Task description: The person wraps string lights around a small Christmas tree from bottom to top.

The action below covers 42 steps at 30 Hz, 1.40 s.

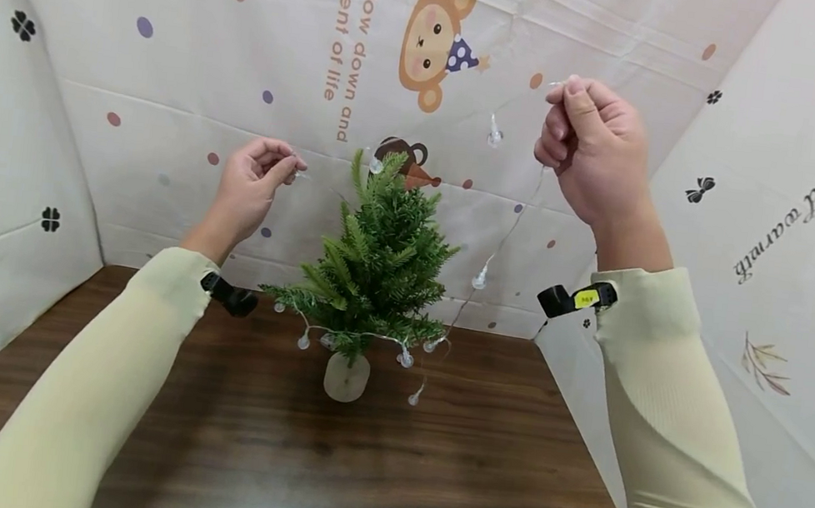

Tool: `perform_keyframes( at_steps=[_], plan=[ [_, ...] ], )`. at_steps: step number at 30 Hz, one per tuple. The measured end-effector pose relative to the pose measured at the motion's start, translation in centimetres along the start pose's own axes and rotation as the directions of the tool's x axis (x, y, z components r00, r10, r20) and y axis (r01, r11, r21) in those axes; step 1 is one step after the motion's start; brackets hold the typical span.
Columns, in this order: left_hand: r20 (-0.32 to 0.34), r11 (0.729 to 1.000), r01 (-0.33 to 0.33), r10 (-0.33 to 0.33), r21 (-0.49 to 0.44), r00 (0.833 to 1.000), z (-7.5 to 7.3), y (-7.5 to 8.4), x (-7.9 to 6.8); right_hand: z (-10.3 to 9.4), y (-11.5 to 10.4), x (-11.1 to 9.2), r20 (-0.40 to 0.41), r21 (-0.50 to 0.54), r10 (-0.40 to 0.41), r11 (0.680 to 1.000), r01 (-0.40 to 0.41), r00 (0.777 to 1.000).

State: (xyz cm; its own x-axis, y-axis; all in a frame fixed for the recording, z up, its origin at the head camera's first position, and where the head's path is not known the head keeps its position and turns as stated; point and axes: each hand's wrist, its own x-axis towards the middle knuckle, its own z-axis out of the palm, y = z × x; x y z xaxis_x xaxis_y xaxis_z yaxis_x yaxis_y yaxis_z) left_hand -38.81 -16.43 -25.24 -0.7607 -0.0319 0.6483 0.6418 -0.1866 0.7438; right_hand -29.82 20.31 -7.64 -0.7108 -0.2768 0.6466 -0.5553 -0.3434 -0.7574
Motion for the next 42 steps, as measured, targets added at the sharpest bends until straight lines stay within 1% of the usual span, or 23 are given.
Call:
perform_keyframes(
  at_steps=[3, 5, 9, 12, 14, 16, 18, 21, 23, 26, 29, 31, 33, 35, 38, 42],
  plan=[
    [0.011, 1.0, -0.017, 0.017, -0.014, 1.0, -0.4, -0.5, -1.1, 0.6, -0.1, -0.7, 0.048, -0.012, -0.009, 1.0, 0.01, 0.999],
    [0.018, 1.0, -0.025, 0.025, -0.006, 1.0, -0.7, -0.8, -1.9, 0.9, -0.1, -1.3, 0.08, -0.016, -0.017, 1.0, 0.018, 0.997],
    [0.031, 0.998, -0.056, 0.055, 0.018, 0.998, -1.3, -1.2, -3.5, 1.3, 0.1, -2.6, 0.139, -0.075, -0.055, 0.995, 0.065, 0.989],
    [0.027, 0.995, -0.088, 0.087, 0.041, 0.996, -1.6, -1.1, -4.2, 1.7, 0.2, -3.3, 0.172, -0.103, -0.088, 0.989, 0.107, 0.981],
    [0.006, 0.993, -0.104, 0.104, 0.063, 0.995, -1.6, -1.0, -4.4, 2.0, 0.2, -3.7, 0.187, -0.083, -0.099, 0.99, 0.117, 0.977],
    [-0.026, 0.991, -0.108, 0.111, 0.075, 0.994, -1.6, -0.7, -4.5, 2.3, 0.2, -3.9, 0.198, -0.084, -0.1, 0.989, 0.119, 0.975],
    [-0.057, 0.991, -0.107, 0.111, 0.078, 0.992, -1.4, -0.1, -4.5, 2.6, 0.2, -4.0, 0.205, -0.099, -0.094, 0.988, 0.116, 0.974],
    [-0.09, 0.992, -0.086, 0.094, 0.09, 0.991, -0.9, 0.9, -4.2, 2.9, 0.2, -4.0, 0.204, -0.153, -0.072, 0.983, 0.105, 0.976],
    [-0.101, 0.993, -0.059, 0.069, 0.098, 0.992, -0.7, 1.4, -3.9, 3.0, 0.4, -4.1, 0.198, -0.182, -0.058, 0.979, 0.095, 0.979],
    [-0.116, 0.995, -0.013, 0.025, 0.103, 0.993, -0.7, 1.4, -3.0, 2.9, 0.6, -4.2, 0.187, -0.208, -0.036, 0.975, 0.075, 0.982],
    [-0.122, 0.998, 0.007, 0.001, 0.065, 0.993, -0.8, 1.3, -2.2, 2.8, 0.7, -4.3, 0.185, -0.2, -0.019, 0.978, 0.057, 0.983],
    [-0.115, 0.999, -0.005, 0.01, 0.045, 0.993, -1.0, 1.1, -2.0, 2.7, 0.7, -4.4, 0.188, -0.205, -0.015, 0.977, 0.055, 0.982],
    [-0.096, 0.999, -0.021, 0.024, 0.035, 0.995, -1.2, 0.9, -2.2, 2.7, 0.8, -4.6, 0.195, -0.194, -0.016, 0.98, 0.054, 0.981],
    [-0.072, 0.999, -0.039, 0.041, 0.037, 0.997, -1.5, 0.7, -2.7, 2.7, 0.7, -5.0, 0.204, -0.192, -0.023, 0.979, 0.063, 0.979],
    [-0.031, 0.998, -0.055, 0.056, 0.037, 0.998, -1.9, 0.6, -3.8, 2.6, 0.6, -5.7, 0.228, -0.148, -0.033, 0.987, 0.068, 0.973],
    [0.014, 0.998, -0.049, 0.048, 0.028, 0.999, -2.1, 0.8, -5.1, 2.7, 0.5, -6.8, 0.28, -0.105, -0.046, 0.991, 0.079, 0.959]
  ],
)
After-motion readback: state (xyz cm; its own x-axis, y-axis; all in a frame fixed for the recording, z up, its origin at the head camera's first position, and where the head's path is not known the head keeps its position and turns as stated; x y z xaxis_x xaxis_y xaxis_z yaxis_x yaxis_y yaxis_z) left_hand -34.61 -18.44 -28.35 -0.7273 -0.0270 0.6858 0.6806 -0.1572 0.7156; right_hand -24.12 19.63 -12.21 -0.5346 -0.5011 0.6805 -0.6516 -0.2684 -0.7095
